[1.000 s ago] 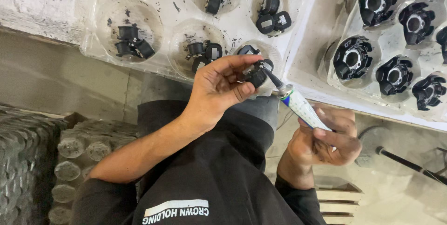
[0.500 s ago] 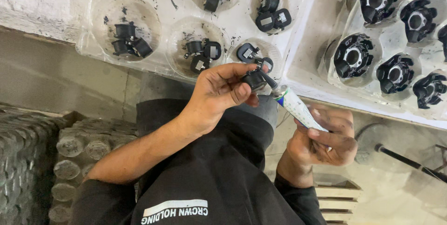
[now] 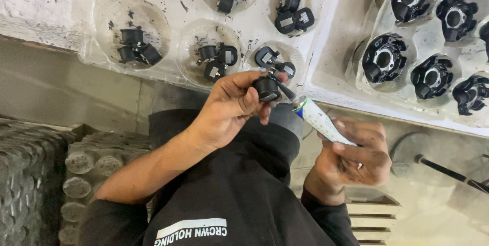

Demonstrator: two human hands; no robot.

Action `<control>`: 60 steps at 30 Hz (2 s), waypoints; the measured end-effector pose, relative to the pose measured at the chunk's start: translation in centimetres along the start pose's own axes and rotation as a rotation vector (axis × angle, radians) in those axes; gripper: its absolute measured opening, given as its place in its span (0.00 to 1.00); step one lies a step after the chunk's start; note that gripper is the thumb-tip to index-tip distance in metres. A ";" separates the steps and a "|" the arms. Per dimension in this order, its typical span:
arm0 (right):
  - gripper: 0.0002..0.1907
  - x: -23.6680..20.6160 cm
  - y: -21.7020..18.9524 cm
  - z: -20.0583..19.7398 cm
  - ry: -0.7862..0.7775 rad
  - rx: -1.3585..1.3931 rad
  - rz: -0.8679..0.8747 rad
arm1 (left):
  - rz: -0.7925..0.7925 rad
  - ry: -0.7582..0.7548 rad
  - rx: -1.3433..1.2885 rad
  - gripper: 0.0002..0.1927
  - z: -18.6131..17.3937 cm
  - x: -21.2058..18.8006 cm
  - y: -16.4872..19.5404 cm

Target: The person holds a small black rotor-like component in one hand and a tube of adhesive in the other, squeezing adhesive onto the component's surface. They place treated components into a plastic tray, pick up new untreated components from the tray, and repeat the adhesive application on each one in turn.

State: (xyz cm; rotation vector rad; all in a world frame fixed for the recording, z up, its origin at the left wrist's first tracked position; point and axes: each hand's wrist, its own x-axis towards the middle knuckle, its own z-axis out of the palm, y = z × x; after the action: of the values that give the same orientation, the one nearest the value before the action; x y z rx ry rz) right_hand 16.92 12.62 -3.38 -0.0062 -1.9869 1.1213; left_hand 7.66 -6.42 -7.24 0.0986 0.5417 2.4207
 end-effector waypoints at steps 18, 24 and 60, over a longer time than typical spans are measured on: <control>0.24 -0.4 2.0 -1.4 0.277 0.093 -0.010 | 0.233 0.238 2.067 0.21 2.2 2.4 3.0; 0.24 -0.1 2.3 -1.6 0.312 0.116 -0.015 | -0.019 0.238 2.200 0.28 2.8 3.1 3.3; 0.20 -3.2 1.0 -2.0 0.179 0.263 0.123 | 0.348 0.118 0.922 0.19 5.2 0.2 2.9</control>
State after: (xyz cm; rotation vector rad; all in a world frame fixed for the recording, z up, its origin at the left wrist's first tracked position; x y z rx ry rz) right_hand 20.01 13.40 -5.67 -0.0898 -1.6891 1.4042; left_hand 6.89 -6.46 -1.34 0.4673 1.7762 2.2911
